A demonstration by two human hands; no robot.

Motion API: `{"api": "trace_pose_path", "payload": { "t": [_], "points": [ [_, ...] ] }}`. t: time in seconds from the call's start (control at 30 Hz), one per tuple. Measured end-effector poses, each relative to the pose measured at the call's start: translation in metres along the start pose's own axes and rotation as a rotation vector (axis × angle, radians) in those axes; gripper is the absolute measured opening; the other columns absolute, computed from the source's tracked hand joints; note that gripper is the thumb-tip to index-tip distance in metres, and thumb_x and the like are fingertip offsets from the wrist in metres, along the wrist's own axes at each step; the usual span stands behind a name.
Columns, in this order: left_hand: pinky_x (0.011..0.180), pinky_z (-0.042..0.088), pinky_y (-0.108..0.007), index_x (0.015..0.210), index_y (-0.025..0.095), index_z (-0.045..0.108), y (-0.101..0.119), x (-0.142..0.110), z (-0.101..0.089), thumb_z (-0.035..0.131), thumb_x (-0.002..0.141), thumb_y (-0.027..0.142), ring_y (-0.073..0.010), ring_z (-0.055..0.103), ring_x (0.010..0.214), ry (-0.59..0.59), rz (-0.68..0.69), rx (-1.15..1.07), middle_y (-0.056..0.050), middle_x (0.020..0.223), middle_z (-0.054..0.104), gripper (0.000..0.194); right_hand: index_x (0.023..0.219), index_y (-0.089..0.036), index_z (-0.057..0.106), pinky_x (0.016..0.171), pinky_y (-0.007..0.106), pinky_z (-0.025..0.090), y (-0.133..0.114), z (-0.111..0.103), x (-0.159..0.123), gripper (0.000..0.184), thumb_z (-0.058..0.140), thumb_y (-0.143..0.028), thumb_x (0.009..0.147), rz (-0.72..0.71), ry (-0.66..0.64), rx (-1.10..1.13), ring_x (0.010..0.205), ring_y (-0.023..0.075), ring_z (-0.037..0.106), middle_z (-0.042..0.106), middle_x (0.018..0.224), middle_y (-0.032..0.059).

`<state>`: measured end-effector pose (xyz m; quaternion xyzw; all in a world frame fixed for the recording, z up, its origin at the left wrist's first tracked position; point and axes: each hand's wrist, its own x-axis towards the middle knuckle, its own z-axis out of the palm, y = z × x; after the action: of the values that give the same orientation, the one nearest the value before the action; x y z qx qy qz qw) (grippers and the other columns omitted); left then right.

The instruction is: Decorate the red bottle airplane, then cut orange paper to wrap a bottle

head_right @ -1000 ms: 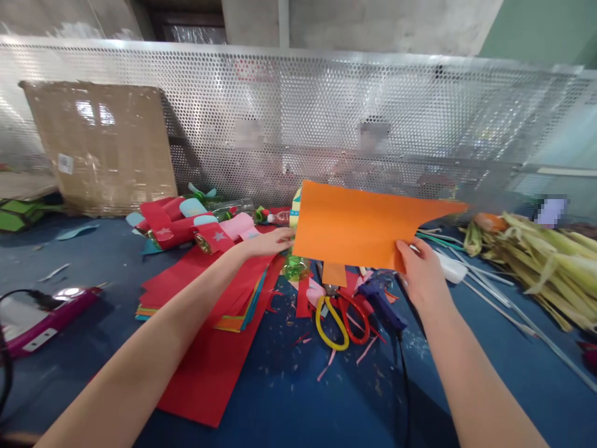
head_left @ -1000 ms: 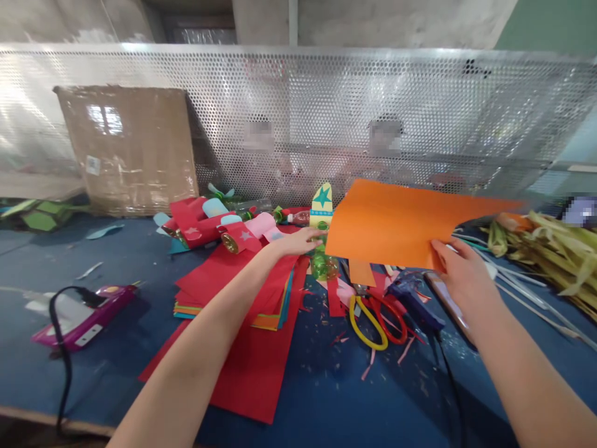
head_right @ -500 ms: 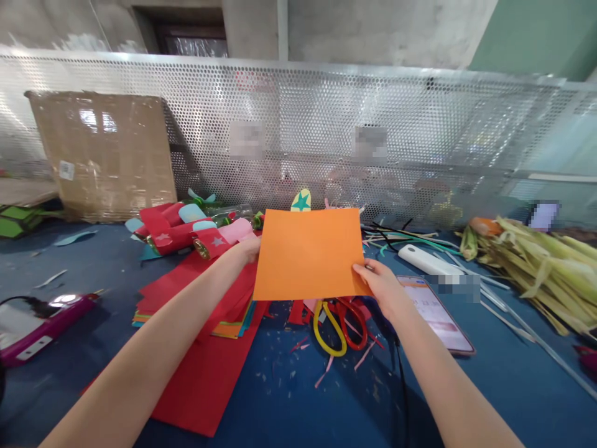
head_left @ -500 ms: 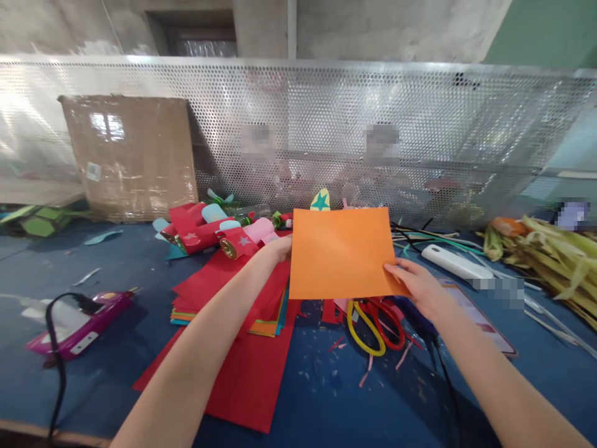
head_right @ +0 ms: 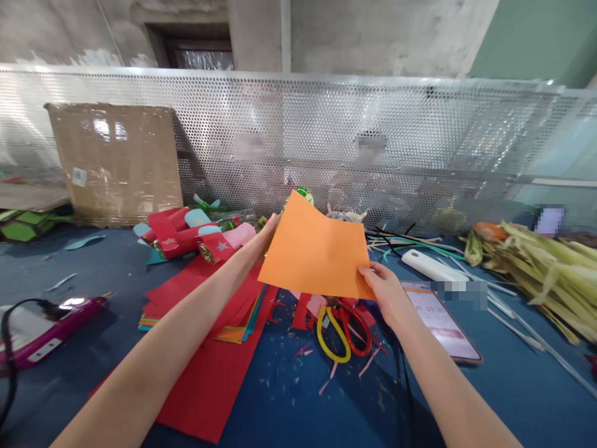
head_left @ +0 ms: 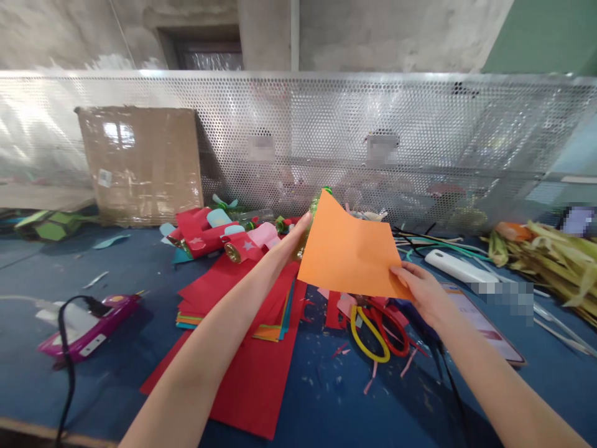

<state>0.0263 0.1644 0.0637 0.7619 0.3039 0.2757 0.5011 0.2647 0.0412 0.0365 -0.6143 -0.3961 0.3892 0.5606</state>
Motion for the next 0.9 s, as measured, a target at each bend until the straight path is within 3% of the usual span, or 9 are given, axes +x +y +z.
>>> {"api": "trace_pose_path", "payload": {
  "t": [0.2, 0.3, 0.37, 0.43, 0.5, 0.6, 0.7, 0.8, 0.9],
  "points": [
    [0.077, 0.048, -0.035, 0.135, 0.029, 0.033, 0.008, -0.003, 0.005, 0.056, 0.075, 0.054, -0.0248, 0.059, 0.1, 0.152, 0.061, -0.261, -0.006, 0.112, 0.063, 0.069, 0.076, -0.022, 0.055, 0.063, 0.032, 0.054, 0.0, -0.005, 0.002, 0.02, 0.061, -0.035, 0.062, -0.051, 0.02, -0.053, 0.069, 0.0219, 0.068, 0.068, 0.069, 0.0023],
    [0.079, 0.048, -0.035, 0.135, 0.03, 0.035, 0.011, -0.004, 0.008, 0.064, 0.071, 0.042, -0.0244, 0.061, 0.098, 0.131, 0.049, -0.342, -0.006, 0.114, 0.063, 0.071, 0.09, -0.019, 0.057, 0.072, 0.038, 0.054, 0.002, -0.006, 0.004, 0.031, 0.061, -0.037, 0.064, -0.052, 0.009, -0.105, 0.079, 0.0255, 0.068, 0.07, 0.087, 0.0097],
    [0.081, 0.048, -0.035, 0.135, 0.031, 0.036, 0.014, -0.006, 0.009, 0.066, 0.069, 0.038, -0.0243, 0.061, 0.099, 0.091, 0.046, -0.362, -0.006, 0.117, 0.062, 0.073, 0.109, -0.015, 0.054, 0.082, 0.045, 0.051, 0.005, -0.006, 0.006, 0.053, 0.066, -0.037, 0.062, -0.069, 0.038, -0.149, 0.094, 0.0307, 0.065, 0.066, 0.106, 0.0168],
    [0.084, 0.048, -0.036, 0.136, 0.03, 0.036, 0.016, -0.008, 0.008, 0.07, 0.066, 0.035, -0.0252, 0.06, 0.102, 0.045, 0.044, -0.375, -0.006, 0.122, 0.06, 0.078, 0.128, -0.014, 0.042, 0.095, 0.051, 0.042, 0.008, -0.004, 0.008, 0.078, 0.07, -0.04, 0.059, -0.209, 0.097, -0.259, 0.116, 0.0346, 0.053, 0.052, 0.129, 0.0209],
    [0.088, 0.047, -0.037, 0.137, 0.029, 0.036, 0.019, -0.012, 0.006, 0.074, 0.062, 0.031, -0.0267, 0.058, 0.108, -0.021, 0.038, -0.375, -0.008, 0.127, 0.057, 0.084, 0.137, -0.015, 0.032, 0.103, 0.053, 0.033, 0.009, -0.002, 0.008, 0.09, 0.07, -0.046, 0.062, -0.445, 0.126, -0.399, 0.13, 0.034, 0.037, 0.037, 0.143, 0.0197],
    [0.095, 0.043, -0.042, 0.14, 0.027, 0.031, 0.024, -0.018, -0.001, 0.077, 0.059, 0.028, -0.0292, 0.052, 0.117, -0.204, -0.001, -0.306, -0.01, 0.136, 0.05, 0.093, 0.14, -0.02, 0.028, 0.107, 0.052, 0.029, 0.005, 0.002, 0.0, 0.08, 0.061, -0.052, 0.074, -0.678, 0.054, -0.458, 0.135, 0.0295, 0.031, 0.033, 0.147, 0.0154],
    [0.1, 0.039, -0.047, 0.142, 0.025, 0.028, 0.029, -0.021, -0.007, 0.079, 0.056, 0.028, -0.0329, 0.045, 0.125, -0.349, -0.015, -0.146, -0.011, 0.141, 0.043, 0.101, 0.133, -0.024, 0.037, 0.104, 0.051, 0.032, -0.002, 0.007, -0.013, 0.068, 0.061, -0.051, 0.076, -0.785, -0.018, -0.433, 0.127, 0.0285, 0.042, 0.047, 0.136, 0.013],
    [0.104, 0.034, -0.049, 0.142, 0.024, 0.031, 0.029, -0.021, -0.009, 0.081, 0.056, 0.032, -0.0351, 0.036, 0.131, -0.399, 0.026, -0.011, -0.01, 0.143, 0.041, 0.1, 0.114, -0.022, 0.049, 0.094, 0.046, 0.042, -0.006, 0.011, -0.021, 0.05, 0.064, -0.048, 0.075, -0.828, -0.001, -0.429, 0.104, 0.0262, 0.057, 0.061, 0.108, 0.0096],
    [0.106, 0.032, -0.049, 0.142, 0.026, 0.032, 0.027, -0.017, -0.005, 0.08, 0.058, 0.034, -0.0344, 0.032, 0.134, -0.403, 0.06, 0.02, -0.008, 0.146, 0.037, 0.096, 0.089, -0.022, 0.055, 0.081, 0.04, 0.048, -0.007, 0.014, -0.024, 0.031, 0.06, -0.049, 0.078, -0.832, 0.039, -0.478, 0.087, 0.0243, 0.058, 0.062, 0.087, 0.0064]
  ]
}}
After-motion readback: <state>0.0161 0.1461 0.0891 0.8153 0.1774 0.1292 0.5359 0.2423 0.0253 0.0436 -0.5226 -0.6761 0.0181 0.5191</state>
